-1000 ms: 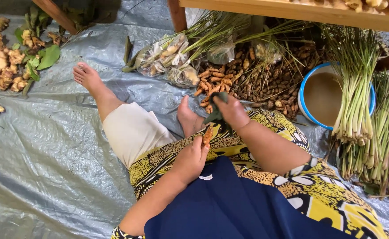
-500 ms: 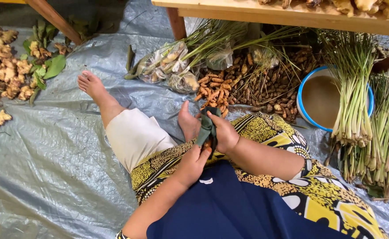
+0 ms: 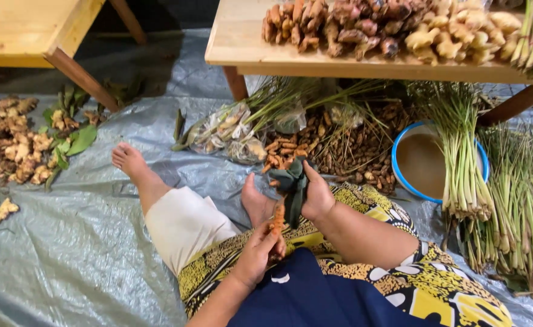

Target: A person sits on the floor and uses a small tool to scrape and clean ginger and turmeric roots.

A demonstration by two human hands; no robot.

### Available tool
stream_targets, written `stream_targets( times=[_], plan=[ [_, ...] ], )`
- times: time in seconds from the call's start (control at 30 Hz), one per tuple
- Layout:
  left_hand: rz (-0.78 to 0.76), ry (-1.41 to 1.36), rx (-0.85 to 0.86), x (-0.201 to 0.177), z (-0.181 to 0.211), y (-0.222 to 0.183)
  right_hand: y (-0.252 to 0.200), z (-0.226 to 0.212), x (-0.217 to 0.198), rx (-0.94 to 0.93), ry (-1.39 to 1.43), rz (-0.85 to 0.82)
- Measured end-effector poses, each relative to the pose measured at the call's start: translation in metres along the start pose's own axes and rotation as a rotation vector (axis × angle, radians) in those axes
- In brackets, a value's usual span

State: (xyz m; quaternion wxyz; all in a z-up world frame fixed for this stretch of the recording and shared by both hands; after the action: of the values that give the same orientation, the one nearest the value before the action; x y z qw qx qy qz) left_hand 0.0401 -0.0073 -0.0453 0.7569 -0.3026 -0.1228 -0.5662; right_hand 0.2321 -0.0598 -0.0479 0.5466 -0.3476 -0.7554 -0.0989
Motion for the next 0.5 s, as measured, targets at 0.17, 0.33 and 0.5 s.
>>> stream_targets(
  times=[0.17,0.33,0.5],
  plan=[
    [0.345,0.504,0.165,-0.016,0.017,0.003,-0.045,0.043,0.022,0.192,-0.294,0.117],
    [0.535,1.076,0.016,-0.006,0.027,-0.006,-0.056,0.065,0.029,-0.008,-0.731,-0.308],
    [0.459,1.220,0.324,0.016,0.060,-0.029,-0.041,0.050,0.029,-0.152,-0.895,-0.274]
  ],
)
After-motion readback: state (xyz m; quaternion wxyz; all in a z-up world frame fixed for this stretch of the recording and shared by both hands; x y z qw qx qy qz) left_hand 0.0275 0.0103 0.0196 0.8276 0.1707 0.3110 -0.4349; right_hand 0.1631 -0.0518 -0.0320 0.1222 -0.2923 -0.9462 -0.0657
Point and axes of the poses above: each hand's wrist, its own y-axis towards the middle knuckle, its own x-axis out of the palm, z = x × y, the point moved 4 cm from there along y, towards the middle knuckle, and after that the axes turned 6 degrees about -x, right-handed, at the moved point
